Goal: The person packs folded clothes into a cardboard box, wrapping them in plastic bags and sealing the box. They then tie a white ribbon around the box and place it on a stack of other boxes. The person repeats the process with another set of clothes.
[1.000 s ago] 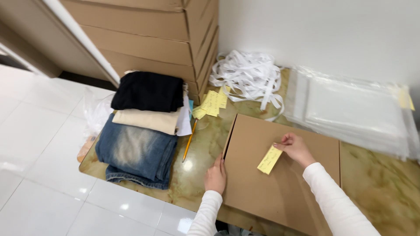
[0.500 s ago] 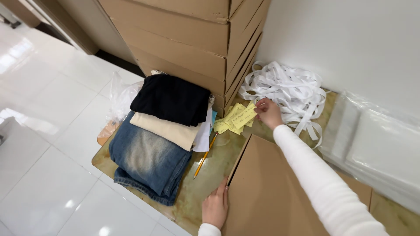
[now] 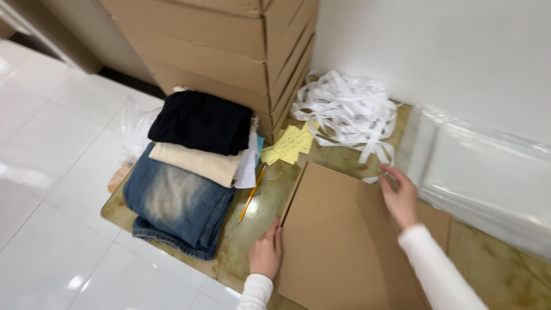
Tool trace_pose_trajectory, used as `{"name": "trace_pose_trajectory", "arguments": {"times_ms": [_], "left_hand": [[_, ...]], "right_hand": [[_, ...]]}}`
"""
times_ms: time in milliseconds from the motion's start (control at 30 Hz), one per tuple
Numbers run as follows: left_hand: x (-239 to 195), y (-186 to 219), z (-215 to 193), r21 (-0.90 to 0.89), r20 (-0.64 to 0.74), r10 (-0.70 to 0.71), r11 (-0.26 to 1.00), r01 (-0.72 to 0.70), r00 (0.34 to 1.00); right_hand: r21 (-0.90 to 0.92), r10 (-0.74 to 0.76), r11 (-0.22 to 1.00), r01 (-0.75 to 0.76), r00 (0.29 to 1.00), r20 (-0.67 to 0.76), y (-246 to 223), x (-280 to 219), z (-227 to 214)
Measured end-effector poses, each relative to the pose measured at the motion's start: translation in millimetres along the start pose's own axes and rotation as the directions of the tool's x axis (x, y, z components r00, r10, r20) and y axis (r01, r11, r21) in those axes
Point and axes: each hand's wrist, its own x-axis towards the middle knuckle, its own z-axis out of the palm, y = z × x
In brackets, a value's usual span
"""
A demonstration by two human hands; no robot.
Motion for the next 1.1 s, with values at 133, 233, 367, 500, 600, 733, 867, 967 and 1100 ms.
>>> {"name": "trace_pose_trajectory", "arguments": {"times_ms": [133,233,367,500,600,733,867,967,1100], "left_hand": [[2,-20,9,-0.035,0.052,-0.040,0.999,0.042,0.998],[1,-41,18,-0.236,0.052,-0.016,0.971,0.028,0.999],[-15,-78,22,-0.533,0.245,-0.195,0.792,0.299,0.950],[-44,-93,16,-0.804,0.501,-0.204,0.250,0.539,0.841],[-59,-72,16,-0.815,0.421,-0.201,0.344,0.466,0.884],[-55,-38,-6,-0.807,0.427,-0.177,0.367,0.462,0.887],[-52,-2,-41,-0.676,0.517,-0.220,0.487,0.553,0.827],[-45,6,-64,-0.520,0.627,-0.290,0.535,0.665,0.723],[-37,-16,-67,-0.424,0.734,-0.248,0.561,0.711,0.633]], "right_hand": [[-0.276,-0.185,0.951,0.140,0.972,-0.142,43,-102,-59],[-0.434,-0.177,0.897,0.084,0.968,-0.177,52,-162,-86],[-0.176,0.202,0.950,-0.257,0.939,-0.280,57,-219,-99],[0.300,0.731,0.649,-0.699,0.682,0.008,64,-263,-103],[0.453,0.701,0.645,-0.616,0.713,-0.028,70,-287,-103],[0.673,0.741,0.401,-0.622,0.652,0.161,24,-270,-115],[0.653,0.713,0.432,-0.622,0.679,0.175,18,-263,-130],[0.622,0.788,0.314,-0.718,0.562,0.251,30,-262,-134],[0.628,0.820,0.230,-0.744,0.495,0.286,34,-259,-126]]}}
